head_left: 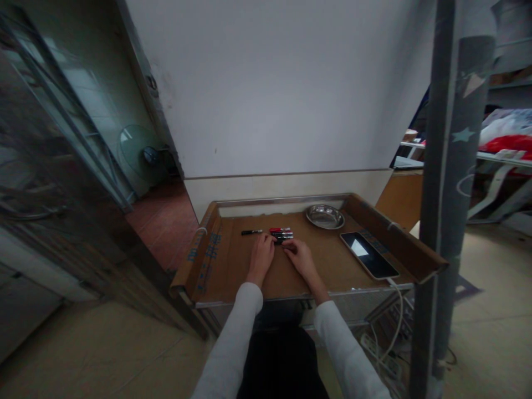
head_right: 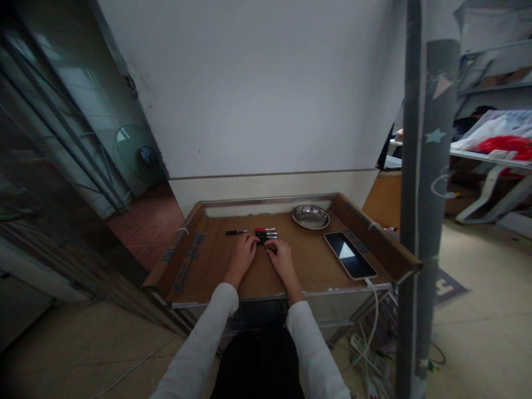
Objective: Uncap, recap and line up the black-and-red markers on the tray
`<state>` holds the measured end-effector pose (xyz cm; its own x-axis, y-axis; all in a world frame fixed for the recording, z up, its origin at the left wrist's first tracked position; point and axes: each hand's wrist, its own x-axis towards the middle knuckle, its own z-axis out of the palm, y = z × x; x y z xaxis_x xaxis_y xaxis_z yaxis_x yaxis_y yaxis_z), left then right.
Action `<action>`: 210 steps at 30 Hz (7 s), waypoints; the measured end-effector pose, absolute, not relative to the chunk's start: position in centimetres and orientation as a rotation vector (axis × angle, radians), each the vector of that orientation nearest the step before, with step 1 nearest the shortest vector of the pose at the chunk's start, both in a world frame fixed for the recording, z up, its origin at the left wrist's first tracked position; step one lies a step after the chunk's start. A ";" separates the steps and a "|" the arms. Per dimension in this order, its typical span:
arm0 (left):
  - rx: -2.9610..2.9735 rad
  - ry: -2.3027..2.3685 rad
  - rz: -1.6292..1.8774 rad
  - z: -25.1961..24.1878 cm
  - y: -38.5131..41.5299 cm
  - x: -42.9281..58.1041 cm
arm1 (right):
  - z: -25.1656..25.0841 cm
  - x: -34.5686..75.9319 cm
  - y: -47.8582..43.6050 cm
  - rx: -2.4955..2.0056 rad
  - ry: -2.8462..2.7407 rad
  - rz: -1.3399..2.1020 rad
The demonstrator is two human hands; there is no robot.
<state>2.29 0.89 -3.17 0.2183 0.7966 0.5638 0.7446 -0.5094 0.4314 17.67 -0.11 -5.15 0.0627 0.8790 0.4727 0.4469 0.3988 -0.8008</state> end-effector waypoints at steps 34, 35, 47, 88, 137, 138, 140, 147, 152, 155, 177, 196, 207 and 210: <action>2.156 1.966 1.366 -3.8 2.5 2.3 | -5.2 17.7 0.1 -1.542 -1.554 0.040; 2.110 1.990 1.419 -4.0 2.6 2.1 | -5.2 17.7 0.2 -1.519 -1.522 0.072; 1.926 2.311 1.311 -4.1 2.5 1.3 | -4.9 18.0 0.0 -1.394 -1.309 0.270; 2.124 1.098 1.674 -2.0 -0.7 2.4 | -5.3 18.2 0.2 -0.787 -0.713 1.222; 2.325 1.185 0.973 -2.9 0.1 2.1 | -3.9 17.9 -1.9 -1.326 -1.929 0.285; 2.305 1.170 0.974 -2.8 -0.1 2.1 | -3.8 18.0 -2.0 -1.355 -1.945 0.232; 2.281 1.119 0.984 -2.7 -0.2 2.1 | -3.8 18.2 -2.4 -1.413 -1.933 0.137; 2.297 1.065 0.995 -2.9 -0.2 2.1 | -4.5 18.8 -2.4 -1.343 -1.800 0.257; 2.381 1.110 1.079 -2.9 0.0 2.1 | -4.6 18.6 -1.6 -1.373 -1.803 0.177; 2.431 1.172 1.114 -2.8 0.0 2.2 | -4.5 18.8 -0.9 -1.415 -1.795 0.086; 2.038 2.129 1.232 -4.8 2.0 1.6 | -5.9 21.7 0.4 -1.838 -1.756 -0.339; 2.043 1.992 1.118 -2.7 1.1 1.8 | -4.1 20.8 -0.5 -1.943 -1.750 -0.319; 2.498 1.446 0.970 -3.1 0.2 2.4 | -3.9 20.3 -0.6 -1.471 -2.070 -0.086; 2.492 1.407 0.956 -3.1 0.4 2.3 | -4.0 20.3 -0.7 -1.499 -2.086 -0.093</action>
<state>2.28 0.41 -3.06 0.3670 0.8067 0.4632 0.7278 -0.5591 0.3972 20.28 -0.69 -4.04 -0.2152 0.8519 0.4774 0.8910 0.3715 -0.2611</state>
